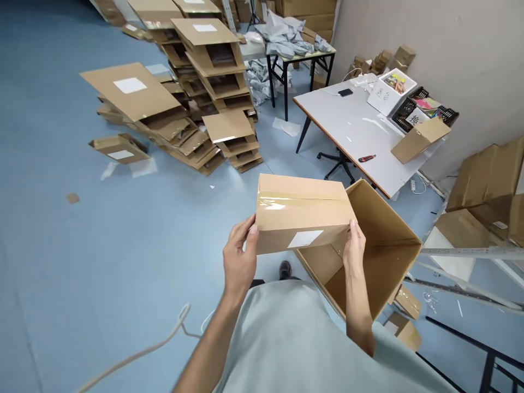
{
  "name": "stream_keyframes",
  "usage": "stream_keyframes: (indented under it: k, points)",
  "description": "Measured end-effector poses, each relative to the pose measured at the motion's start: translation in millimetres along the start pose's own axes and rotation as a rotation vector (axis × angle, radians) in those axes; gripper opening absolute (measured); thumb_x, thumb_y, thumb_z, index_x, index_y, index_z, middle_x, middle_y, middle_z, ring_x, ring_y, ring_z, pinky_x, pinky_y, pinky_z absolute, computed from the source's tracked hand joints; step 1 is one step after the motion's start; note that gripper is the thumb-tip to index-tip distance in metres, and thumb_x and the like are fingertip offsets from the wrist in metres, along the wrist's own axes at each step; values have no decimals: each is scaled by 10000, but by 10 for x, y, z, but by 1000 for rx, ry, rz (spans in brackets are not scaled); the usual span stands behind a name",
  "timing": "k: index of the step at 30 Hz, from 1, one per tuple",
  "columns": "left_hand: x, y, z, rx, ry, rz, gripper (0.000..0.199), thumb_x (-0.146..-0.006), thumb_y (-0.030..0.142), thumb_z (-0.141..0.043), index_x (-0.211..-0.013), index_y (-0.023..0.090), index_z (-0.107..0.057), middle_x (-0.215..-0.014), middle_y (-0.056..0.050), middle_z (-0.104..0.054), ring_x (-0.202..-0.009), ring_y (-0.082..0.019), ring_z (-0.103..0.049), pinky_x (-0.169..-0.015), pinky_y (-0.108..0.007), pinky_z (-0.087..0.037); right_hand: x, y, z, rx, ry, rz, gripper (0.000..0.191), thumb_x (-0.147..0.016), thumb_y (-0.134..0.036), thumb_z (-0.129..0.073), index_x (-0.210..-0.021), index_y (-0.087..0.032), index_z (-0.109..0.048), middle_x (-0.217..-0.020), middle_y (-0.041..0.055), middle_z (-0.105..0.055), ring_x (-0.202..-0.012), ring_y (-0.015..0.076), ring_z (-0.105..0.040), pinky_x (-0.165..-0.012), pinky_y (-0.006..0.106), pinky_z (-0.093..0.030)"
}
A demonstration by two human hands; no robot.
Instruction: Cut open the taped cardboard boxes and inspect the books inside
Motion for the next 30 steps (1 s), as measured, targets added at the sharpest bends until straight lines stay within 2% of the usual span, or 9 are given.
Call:
stream_keyframes:
  k: [3, 6, 10, 13, 17, 21, 24, 27, 30]
  points:
    - [-702, -108, -51, 31, -27, 15, 562, -1076, 613, -655, -1370, 177, -857, -1481, -144, -799, -1441, -334, -714, -1253, -464, -565, -333, 45, -440, 65, 12, 10, 649, -990, -724, -775, -1315, -171, -877, -1292, 157, -874, -1355, 342, -755, -1175, 479, -595]
    - [-1410, -267, -179, 64, -90, 33, 539, -1052, 559, -662, -1372, 172, -860, -1493, -143, -797, -1448, -338, -710, -1275, -468, -548, -662, 108, -863, 85, 48, 35, 664, -991, -718, -766, -1357, -174, -867, -1327, 159, -866, -1360, 343, -749, -1178, 487, -590]
    - [-2367, -399, -400, 101, -220, 28, 537, -1059, 528, -617, -1396, 183, -853, -1505, -137, -788, -1481, -338, -686, -1292, -460, -525, -1070, 152, -1410, 99, 191, 65, 650, -969, -703, -773, -1341, -179, -874, -1362, 158, -852, -1356, 340, -743, -1175, 485, -579]
    - [-3114, -373, -552, 115, -367, 2, 530, -1060, 520, -598, -1385, 191, -858, -1504, -134, -787, -1476, -341, -689, -1277, -457, -531, -1263, 103, -1773, 170, 361, 73, 625, -924, -722, -786, -1217, -180, -895, -1293, 148, -856, -1307, 341, -742, -1139, 474, -573]
    - [-4083, -231, -817, 143, -541, -52, 551, -1054, 531, -587, -1385, 181, -856, -1522, -149, -779, -1487, -351, -687, -1285, -465, -522, -1295, -37, -2237, 287, 554, 48, 570, -900, -745, -791, -1018, -194, -874, -1215, 116, -826, -1216, 317, -723, -1080, 424, -546]
    - [-4843, -155, -1311, 156, -667, -85, 553, -1054, 511, -561, -1383, 178, -856, -1533, -155, -778, -1493, -357, -684, -1334, -491, -474, -1366, -91, -2691, 349, 706, 11, 546, -919, -749, -772, -903, -205, -817, -1123, 84, -773, -1040, 256, -687, -945, 370, -541]
    - [-5263, -246, -1798, 127, -716, -54, 568, -1051, 476, -531, -1433, 188, -838, -1577, -147, -754, -1526, -354, -660, -1374, -492, -432, -1693, 42, -2899, 310, 738, -24, 556, -925, -758, -768, -802, -215, -761, -1005, 49, -712, -822, 197, -643, -793, 349, -550]
    - [-5648, -434, -2343, 97, -721, -24, 599, -1051, 438, -502, -1506, 186, -799, -1628, -151, -717, -1567, -346, -628, -1393, -483, -416, -2318, 292, -2934, 203, 730, -68, 522, -882, -736, -813, -889, -214, -809, -997, 51, -724, -811, 203, -707, -804, 354, -611]
    - [-6062, -604, -2944, 49, -708, -35, 636, -1073, 422, -466, -1596, 180, -736, -1678, -156, -679, -1612, -344, -586, -1412, -500, -391, -3228, 496, -2883, 174, 661, -51, 564, -874, -718, -791, -1079, -197, -855, -1065, 79, -787, -849, 213, -754, -849, 367, -650]
Point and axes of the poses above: each hand's wrist, its own x-axis away from the middle knuckle, its own z-axis out of the back of the hand, y = z × x, the point moved 1 cm from there along -x, towards the middle knuckle
